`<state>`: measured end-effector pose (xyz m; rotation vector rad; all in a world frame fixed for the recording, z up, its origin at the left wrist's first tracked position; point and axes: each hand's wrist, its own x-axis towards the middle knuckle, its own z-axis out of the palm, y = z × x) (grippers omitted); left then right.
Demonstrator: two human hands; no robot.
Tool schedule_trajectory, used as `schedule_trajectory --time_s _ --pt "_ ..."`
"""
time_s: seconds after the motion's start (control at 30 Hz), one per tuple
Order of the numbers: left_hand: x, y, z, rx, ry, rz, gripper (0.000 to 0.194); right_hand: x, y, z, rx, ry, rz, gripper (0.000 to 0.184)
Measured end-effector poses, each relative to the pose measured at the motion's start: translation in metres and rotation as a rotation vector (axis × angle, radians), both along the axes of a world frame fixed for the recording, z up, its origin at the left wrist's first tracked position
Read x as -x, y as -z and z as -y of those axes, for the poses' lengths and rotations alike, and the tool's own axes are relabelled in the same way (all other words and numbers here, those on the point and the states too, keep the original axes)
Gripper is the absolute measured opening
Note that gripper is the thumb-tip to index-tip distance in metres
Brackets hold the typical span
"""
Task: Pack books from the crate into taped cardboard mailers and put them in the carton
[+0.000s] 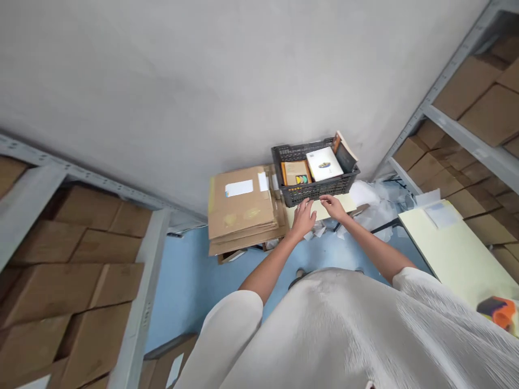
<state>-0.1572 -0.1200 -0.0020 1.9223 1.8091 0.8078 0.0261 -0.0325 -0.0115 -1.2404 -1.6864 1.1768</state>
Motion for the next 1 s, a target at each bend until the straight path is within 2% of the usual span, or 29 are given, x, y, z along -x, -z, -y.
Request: schedule_trajectory --time_s 0.2,0.4,0.57,0.7,0.87,1.0 --pt "0.103 0.022 0.053 0.007 -0.157 0.026 0.053 0.115 0.015 0.036 0.028 -0.198 0.068 0.029" --pt "0.186 0.034 0.096 0.109 -0.430 0.016 0.052 0.184 0.031 0.058 0.050 -0.307 0.228 0.029" --pt "0.237 0.032 0.113 0.209 -0.721 0.027 0.057 0.213 0.036 0.060 0.032 -0.314 0.330 0.027" --pt "0.262 0.028 0.117 0.232 -0.873 0.051 0.055 0.227 0.039 0.058 0.036 -0.301 0.350 0.026" --pt "0.276 0.025 0.117 0.282 -0.954 0.113 0.056 0.234 0.047 0.056 0.039 -0.292 0.342 0.025" --pt "0.280 0.021 0.120 0.279 -0.969 0.058 0.053 0.233 0.051 0.054 0.022 -0.259 0.374 0.026"
